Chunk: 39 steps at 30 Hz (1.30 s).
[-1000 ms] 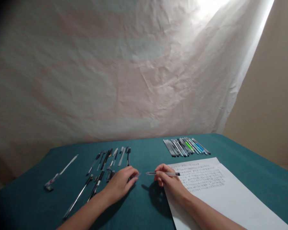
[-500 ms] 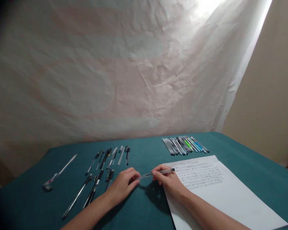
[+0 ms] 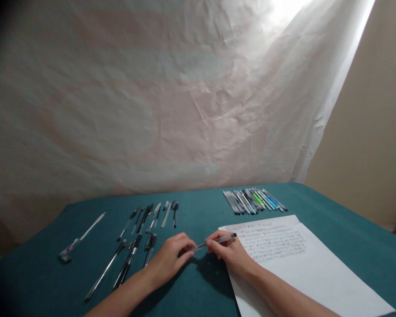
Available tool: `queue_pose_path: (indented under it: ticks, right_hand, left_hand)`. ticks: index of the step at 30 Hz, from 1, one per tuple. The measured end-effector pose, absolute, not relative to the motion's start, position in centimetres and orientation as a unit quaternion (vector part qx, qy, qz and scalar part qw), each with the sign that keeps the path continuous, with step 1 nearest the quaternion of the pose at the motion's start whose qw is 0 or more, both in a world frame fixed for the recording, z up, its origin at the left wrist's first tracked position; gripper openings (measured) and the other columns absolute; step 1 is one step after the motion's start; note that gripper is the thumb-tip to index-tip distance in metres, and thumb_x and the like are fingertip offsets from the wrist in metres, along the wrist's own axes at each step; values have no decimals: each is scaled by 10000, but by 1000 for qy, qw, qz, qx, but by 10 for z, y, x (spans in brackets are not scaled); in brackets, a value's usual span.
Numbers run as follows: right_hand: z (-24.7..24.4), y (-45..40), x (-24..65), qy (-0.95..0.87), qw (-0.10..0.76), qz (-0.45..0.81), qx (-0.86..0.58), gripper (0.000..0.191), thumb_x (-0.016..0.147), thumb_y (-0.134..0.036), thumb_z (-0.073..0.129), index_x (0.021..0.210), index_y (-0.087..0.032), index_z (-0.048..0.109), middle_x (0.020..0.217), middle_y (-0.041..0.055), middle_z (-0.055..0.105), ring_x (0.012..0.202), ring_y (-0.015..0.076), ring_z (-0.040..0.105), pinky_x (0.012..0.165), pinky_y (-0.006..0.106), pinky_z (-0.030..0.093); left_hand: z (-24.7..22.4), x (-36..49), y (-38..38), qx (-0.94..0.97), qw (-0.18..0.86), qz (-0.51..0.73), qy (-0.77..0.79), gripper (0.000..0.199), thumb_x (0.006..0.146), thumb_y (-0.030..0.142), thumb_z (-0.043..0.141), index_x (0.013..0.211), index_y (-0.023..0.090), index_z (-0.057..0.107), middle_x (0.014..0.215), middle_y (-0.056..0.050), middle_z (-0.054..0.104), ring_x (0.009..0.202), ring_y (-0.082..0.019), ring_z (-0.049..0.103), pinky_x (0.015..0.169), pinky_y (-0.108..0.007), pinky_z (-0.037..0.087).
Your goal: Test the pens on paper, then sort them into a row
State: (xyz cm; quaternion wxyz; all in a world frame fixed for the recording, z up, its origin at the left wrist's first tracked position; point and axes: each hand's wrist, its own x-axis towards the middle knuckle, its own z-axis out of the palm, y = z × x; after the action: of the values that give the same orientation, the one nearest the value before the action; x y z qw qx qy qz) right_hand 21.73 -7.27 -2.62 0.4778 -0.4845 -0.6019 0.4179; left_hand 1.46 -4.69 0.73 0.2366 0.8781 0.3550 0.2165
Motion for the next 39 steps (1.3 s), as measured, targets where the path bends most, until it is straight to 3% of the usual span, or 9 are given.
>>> queue_pose_path:
  ticks: [9, 22, 30, 35, 39]
  right_hand:
    - [-28, -71, 218, -593, 479, 432, -481, 361, 711, -466, 566, 800, -129, 659, 630, 36, 635, 474, 104, 471, 465, 225, 342]
    - [-26, -75, 214, -549, 486, 521, -437, 367, 673, -478, 604, 789, -132, 646, 639, 45, 644, 555, 147, 577, 565, 277, 436]
    - [-17, -75, 213, -562, 478, 508, -444, 338, 701, -458, 586, 803, -140, 639, 647, 42, 640, 564, 146, 575, 566, 273, 437]
    - [5, -69, 236, -559, 517, 454, -463, 331, 727, -457, 559, 808, -144, 628, 607, 16, 607, 536, 113, 529, 538, 240, 411]
    - [13, -62, 261, -644, 414, 407, -498, 316, 732, -435, 547, 841, -156, 647, 668, 37, 642, 555, 137, 551, 530, 250, 419]
  left_hand:
    - [12, 16, -53, 872, 251, 239, 345, 160, 810, 196, 429, 836, 174, 585, 829, -28, 543, 766, -125, 506, 708, -217, 373]
    - [13, 19, -59, 869, 278, 235, 336, 164, 812, 199, 416, 808, 177, 578, 823, -25, 539, 785, -132, 501, 724, -225, 371]
    - [13, 18, -56, 870, 268, 243, 334, 142, 813, 196, 419, 816, 183, 561, 814, -16, 530, 767, -125, 490, 714, -222, 365]
    - [10, 12, -45, 859, 242, 265, 364, 143, 813, 194, 416, 827, 182, 558, 821, -20, 533, 769, -131, 494, 712, -230, 373]
    - [9, 5, -39, 852, 230, 283, 375, 150, 813, 194, 418, 844, 188, 565, 853, -21, 538, 799, -134, 505, 738, -233, 379]
